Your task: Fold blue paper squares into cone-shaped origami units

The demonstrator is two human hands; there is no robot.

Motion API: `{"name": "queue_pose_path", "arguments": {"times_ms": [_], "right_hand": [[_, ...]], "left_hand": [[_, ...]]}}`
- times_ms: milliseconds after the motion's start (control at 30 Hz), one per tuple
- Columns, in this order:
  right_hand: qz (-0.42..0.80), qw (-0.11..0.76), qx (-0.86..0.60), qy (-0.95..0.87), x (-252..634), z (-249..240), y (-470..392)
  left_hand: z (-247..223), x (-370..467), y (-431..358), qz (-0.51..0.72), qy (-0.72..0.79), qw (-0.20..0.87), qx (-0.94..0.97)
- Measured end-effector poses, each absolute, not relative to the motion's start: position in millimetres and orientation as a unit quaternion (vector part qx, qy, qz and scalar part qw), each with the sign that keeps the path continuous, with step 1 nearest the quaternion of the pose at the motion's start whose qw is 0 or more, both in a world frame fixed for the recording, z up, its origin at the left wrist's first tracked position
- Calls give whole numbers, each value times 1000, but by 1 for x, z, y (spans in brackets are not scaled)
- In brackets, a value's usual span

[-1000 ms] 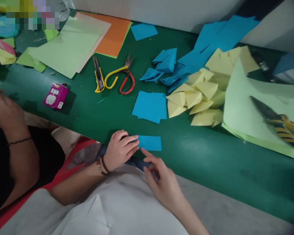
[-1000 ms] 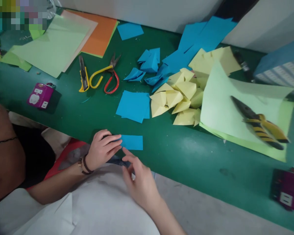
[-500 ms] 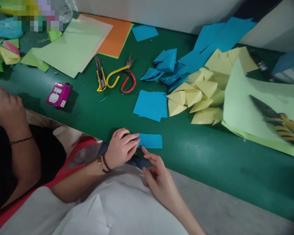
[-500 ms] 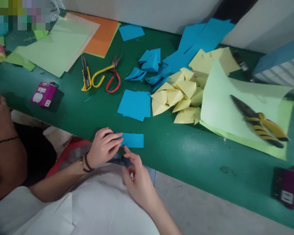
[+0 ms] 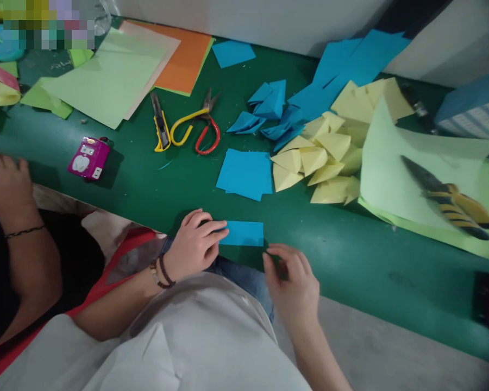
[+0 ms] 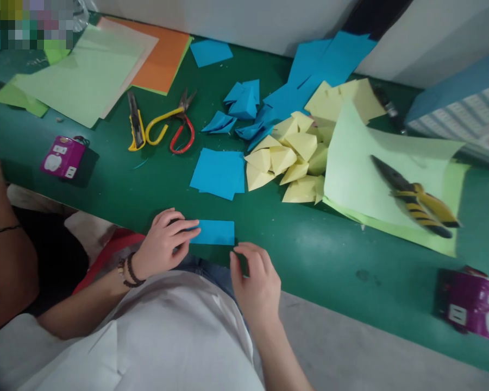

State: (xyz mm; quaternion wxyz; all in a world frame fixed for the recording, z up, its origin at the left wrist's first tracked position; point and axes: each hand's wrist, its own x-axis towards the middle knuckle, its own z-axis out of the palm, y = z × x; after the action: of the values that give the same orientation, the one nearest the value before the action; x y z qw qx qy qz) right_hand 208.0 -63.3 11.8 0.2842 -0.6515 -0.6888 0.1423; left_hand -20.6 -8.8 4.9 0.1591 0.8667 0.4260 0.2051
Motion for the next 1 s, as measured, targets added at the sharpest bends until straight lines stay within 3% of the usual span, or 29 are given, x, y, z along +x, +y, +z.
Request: {"name": "queue_pose_path", "arguments": {"times_ms": [167,567,700,1000], "right_hand": [[16,235,-585,-776,178,3,-39],[72,256,-531,-805,133,-3,-47],[90,297,-516,-799,148,-1,-60],[15,265,-604,-752,209,-2,-74]], "left_hand": [[11,-29,-2,159,397,183,885],[9,-34,0,156,383,202,888],[9,-33,1,160,381,199,889],[6,-31,1,182,389,185,884]]}}
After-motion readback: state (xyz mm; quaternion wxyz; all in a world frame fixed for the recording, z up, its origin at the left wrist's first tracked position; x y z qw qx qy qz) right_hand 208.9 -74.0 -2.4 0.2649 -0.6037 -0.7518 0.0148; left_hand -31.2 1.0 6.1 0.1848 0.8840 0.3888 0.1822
